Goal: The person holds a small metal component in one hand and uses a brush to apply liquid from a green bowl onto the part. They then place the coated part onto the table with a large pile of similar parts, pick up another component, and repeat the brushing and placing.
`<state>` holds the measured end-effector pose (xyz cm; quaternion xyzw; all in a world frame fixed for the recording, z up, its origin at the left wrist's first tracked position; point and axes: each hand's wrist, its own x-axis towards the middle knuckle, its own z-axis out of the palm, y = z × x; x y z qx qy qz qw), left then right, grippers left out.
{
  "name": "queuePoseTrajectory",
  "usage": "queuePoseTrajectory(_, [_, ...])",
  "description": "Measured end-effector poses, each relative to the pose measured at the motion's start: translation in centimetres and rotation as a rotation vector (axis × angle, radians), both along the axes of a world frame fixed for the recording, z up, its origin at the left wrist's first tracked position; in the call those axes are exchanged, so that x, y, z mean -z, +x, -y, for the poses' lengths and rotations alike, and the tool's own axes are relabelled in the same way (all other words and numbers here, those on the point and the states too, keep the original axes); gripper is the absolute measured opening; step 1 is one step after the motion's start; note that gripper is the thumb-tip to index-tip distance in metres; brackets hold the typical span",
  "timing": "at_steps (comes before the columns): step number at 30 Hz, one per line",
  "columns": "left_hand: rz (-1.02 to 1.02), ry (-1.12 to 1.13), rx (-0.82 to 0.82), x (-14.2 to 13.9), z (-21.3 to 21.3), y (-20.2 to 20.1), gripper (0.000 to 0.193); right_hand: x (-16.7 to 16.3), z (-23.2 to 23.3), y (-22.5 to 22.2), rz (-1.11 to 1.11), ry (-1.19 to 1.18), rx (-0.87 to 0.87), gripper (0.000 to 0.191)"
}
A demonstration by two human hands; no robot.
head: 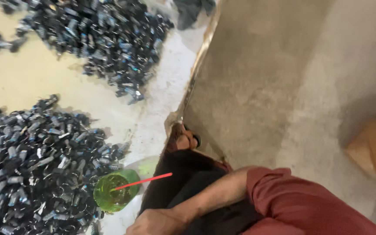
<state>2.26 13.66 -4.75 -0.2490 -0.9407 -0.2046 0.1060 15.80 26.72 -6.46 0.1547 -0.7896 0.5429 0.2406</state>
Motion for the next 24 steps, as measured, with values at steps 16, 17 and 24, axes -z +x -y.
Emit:
queuePoseTrajectory(16, [-0.266,0.154,-0.033,-2.3,7.8,-2.7,0.029,-10.1,2.7,-3.7,-0.027,0.119,0.073,0.021])
queuePoseTrajectory(17, [-0.32,0.164,-0.039,-2.7,8.1,-2.2,0.029,-10.2,3.0,-3.8,-0.041,0.116,0.068,0.021])
queuePoseTrajectory(24, [-0.097,0.385,-0.188,-5.6,11.4,-1.3,0.02,-10.4,4.3,-4.6,-0.011,-0.044,0.014,0.021])
